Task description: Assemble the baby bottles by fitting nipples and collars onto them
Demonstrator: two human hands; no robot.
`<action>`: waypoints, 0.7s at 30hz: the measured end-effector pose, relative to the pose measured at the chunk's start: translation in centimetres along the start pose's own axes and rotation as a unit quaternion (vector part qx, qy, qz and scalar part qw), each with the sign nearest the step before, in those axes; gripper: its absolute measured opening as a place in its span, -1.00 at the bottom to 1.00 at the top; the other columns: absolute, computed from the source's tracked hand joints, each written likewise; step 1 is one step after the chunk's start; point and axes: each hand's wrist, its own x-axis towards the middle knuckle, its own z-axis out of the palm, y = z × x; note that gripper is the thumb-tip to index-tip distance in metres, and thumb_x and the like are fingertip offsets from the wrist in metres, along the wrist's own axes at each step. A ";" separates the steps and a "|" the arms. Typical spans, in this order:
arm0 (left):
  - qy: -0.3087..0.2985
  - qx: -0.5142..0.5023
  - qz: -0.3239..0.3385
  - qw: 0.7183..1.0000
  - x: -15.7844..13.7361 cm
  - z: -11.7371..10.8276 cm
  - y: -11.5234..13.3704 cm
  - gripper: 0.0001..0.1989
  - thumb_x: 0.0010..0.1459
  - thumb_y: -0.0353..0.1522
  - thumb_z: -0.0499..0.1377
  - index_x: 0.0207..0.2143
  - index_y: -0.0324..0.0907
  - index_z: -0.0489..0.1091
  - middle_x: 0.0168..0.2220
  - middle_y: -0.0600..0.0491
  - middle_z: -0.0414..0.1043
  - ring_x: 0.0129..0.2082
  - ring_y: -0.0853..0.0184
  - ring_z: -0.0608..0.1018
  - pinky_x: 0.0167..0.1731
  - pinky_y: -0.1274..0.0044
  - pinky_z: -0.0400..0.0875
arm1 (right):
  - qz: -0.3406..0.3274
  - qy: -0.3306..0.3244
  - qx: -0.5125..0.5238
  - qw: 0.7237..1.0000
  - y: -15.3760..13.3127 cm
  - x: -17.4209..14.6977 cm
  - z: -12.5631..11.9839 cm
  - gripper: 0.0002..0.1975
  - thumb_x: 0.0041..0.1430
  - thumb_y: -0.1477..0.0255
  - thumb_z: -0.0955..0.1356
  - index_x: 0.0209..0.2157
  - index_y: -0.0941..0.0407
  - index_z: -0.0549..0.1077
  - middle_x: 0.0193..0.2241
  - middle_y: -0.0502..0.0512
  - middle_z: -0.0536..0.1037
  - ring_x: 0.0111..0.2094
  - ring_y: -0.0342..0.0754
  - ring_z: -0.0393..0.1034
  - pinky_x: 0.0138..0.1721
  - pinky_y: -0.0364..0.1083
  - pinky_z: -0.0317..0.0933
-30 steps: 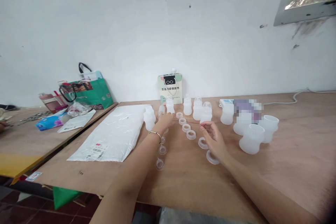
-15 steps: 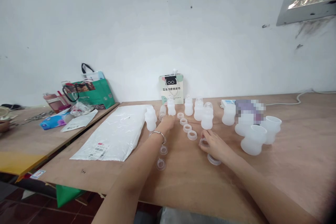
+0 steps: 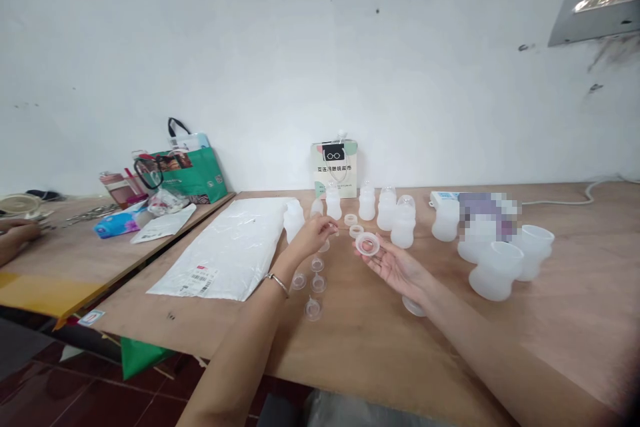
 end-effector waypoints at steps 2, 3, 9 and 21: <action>0.026 -0.038 -0.012 0.999 -0.1 0.2 0.0 -0.74 0.16 -0.26 0.03 -0.27 -0.21 0.43 -0.29 0.02 0.47 -0.32 0.38 0.49 -0.27 0.56 0.38 | 0.007 -0.009 0.021 1.000 0.2 0.5 0.3 -0.87 0.15 0.45 0.27 -0.27 0.18 0.39 -0.26 0.21 0.56 -0.25 -0.08 0.49 -0.28 -0.18 0.40; 0.041 -0.071 -0.020 0.996 -0.2 0.3 0.0 -0.73 0.14 -0.23 0.06 -0.28 -0.22 0.43 -0.30 0.02 0.49 -0.32 0.37 0.50 -0.28 0.56 0.38 | 0.006 -0.006 0.031 0.999 0.4 0.8 0.4 -0.87 0.16 0.46 0.26 -0.27 0.17 0.39 -0.27 0.19 0.56 -0.25 -0.09 0.49 -0.28 -0.17 0.41; 0.242 -0.280 -0.025 0.929 -1.8 1.7 2.7 -0.74 0.08 -0.24 0.13 -0.25 -0.21 0.43 -0.26 -0.01 0.51 -0.27 0.34 0.53 -0.22 0.48 0.43 | 0.009 0.016 0.075 0.997 1.6 0.7 0.2 -0.89 0.16 0.49 0.25 -0.29 0.14 0.39 -0.28 0.14 0.56 -0.23 -0.09 0.49 -0.22 -0.16 0.40; 0.251 -0.114 0.205 0.939 -3.2 4.2 4.0 -0.84 0.10 -0.35 0.16 -0.25 -0.16 0.43 -0.22 -0.01 0.50 -0.19 0.34 0.51 -0.16 0.41 0.41 | -0.015 0.016 0.133 0.991 2.1 -0.3 0.6 -0.91 0.17 0.42 0.27 -0.34 0.09 0.41 -0.40 -0.03 0.54 -0.40 -0.25 0.45 -0.31 -0.27 0.39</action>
